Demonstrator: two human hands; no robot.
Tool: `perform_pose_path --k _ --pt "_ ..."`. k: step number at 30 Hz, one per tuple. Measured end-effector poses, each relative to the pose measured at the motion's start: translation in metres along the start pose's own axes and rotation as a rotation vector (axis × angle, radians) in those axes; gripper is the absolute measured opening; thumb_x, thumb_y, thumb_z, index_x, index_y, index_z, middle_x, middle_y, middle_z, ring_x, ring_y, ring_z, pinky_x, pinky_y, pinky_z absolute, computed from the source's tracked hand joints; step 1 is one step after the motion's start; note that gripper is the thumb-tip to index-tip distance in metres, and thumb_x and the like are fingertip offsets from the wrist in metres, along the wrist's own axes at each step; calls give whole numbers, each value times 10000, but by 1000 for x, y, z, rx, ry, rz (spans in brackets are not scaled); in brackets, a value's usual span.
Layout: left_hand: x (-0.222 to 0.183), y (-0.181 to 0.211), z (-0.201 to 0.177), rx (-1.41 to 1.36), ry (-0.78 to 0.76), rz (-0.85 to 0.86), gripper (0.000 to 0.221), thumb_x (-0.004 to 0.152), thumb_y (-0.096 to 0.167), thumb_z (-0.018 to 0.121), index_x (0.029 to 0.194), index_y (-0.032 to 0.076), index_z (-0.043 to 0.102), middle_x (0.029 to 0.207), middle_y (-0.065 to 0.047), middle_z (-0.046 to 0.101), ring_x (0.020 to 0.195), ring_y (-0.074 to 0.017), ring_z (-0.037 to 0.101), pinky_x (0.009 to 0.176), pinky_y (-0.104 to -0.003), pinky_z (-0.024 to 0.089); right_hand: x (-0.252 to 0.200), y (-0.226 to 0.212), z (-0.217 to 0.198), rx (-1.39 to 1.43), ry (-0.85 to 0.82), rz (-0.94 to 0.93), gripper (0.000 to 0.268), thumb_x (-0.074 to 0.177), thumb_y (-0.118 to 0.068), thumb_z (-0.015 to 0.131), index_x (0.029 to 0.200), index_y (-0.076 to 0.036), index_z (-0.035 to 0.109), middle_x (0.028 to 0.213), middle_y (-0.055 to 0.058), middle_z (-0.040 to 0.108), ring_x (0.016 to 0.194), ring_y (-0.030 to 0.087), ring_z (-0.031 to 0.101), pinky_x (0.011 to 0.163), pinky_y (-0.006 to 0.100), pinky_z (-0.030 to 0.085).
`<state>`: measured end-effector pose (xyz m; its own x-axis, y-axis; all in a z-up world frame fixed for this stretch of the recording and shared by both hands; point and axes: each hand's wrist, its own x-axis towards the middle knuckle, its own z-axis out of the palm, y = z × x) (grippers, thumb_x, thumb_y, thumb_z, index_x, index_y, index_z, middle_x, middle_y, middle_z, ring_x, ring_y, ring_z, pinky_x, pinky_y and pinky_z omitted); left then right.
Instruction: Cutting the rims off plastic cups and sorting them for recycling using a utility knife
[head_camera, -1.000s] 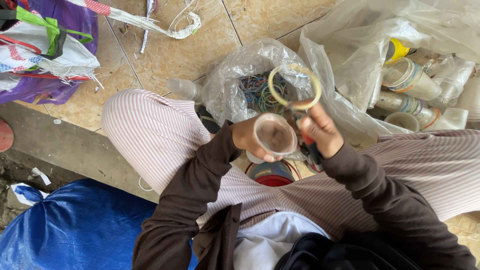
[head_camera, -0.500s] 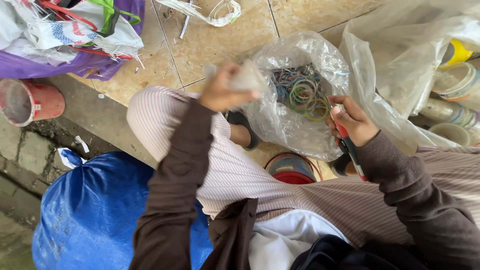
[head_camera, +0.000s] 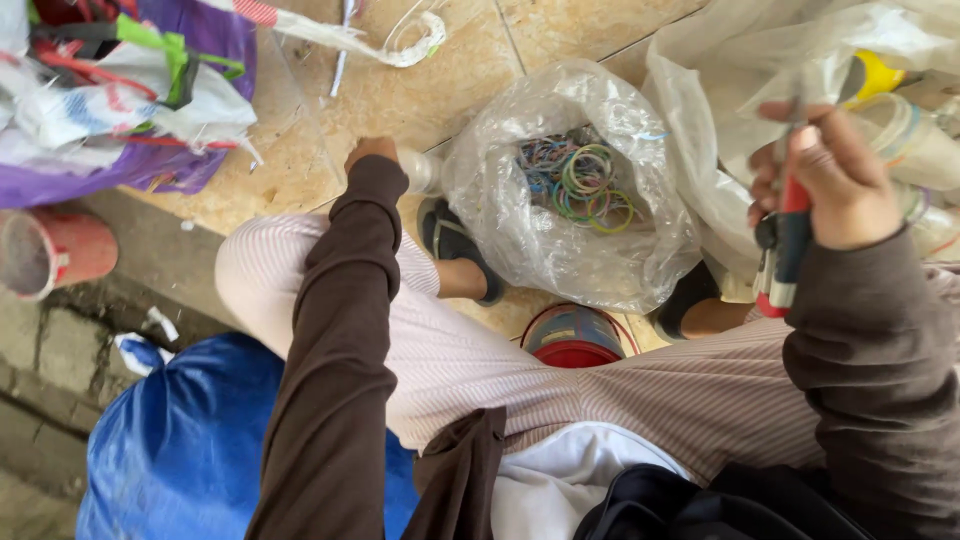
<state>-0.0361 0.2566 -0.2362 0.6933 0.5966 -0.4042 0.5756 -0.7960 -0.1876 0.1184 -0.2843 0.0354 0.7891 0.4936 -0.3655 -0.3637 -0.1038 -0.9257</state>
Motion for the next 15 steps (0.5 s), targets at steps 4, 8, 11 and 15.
perform_pose_path --k 4,8,11,15 --pt "58 28 73 -193 32 -54 299 858 196 656 1093 19 713 1205 -221 619 997 -437 643 841 -521 531 -29 -16 -64 -187 263 -228 401 1167 -149 467 1558 -58 462 1011 -23 537 784 60 540 716 222 563" --pt "73 21 81 -559 115 -396 568 981 490 455 1322 38 502 1133 -271 675 1041 -462 641 894 -524 508 7 87 -327 55 -120 -419 509 1081 -530 672 1438 -207 508 980 -125 614 920 -6 734 889 193 695" --pt "2 42 -23 -60 -182 -177 1120 553 445 1007 1466 204 406 1465 -249 435 1210 -462 562 935 -618 424 21 40 -325 -278 307 -66 331 1168 -93 416 1461 -242 455 1094 17 459 731 76 435 716 321 526" --pt "-37 65 -99 -20 -166 -217 1310 623 759 768 1611 138 173 1636 -322 115 1438 -568 294 1013 -809 276 12 10 -240 -782 364 -344 69 1205 170 649 1216 103 636 985 171 620 693 207 594 547 280 457"
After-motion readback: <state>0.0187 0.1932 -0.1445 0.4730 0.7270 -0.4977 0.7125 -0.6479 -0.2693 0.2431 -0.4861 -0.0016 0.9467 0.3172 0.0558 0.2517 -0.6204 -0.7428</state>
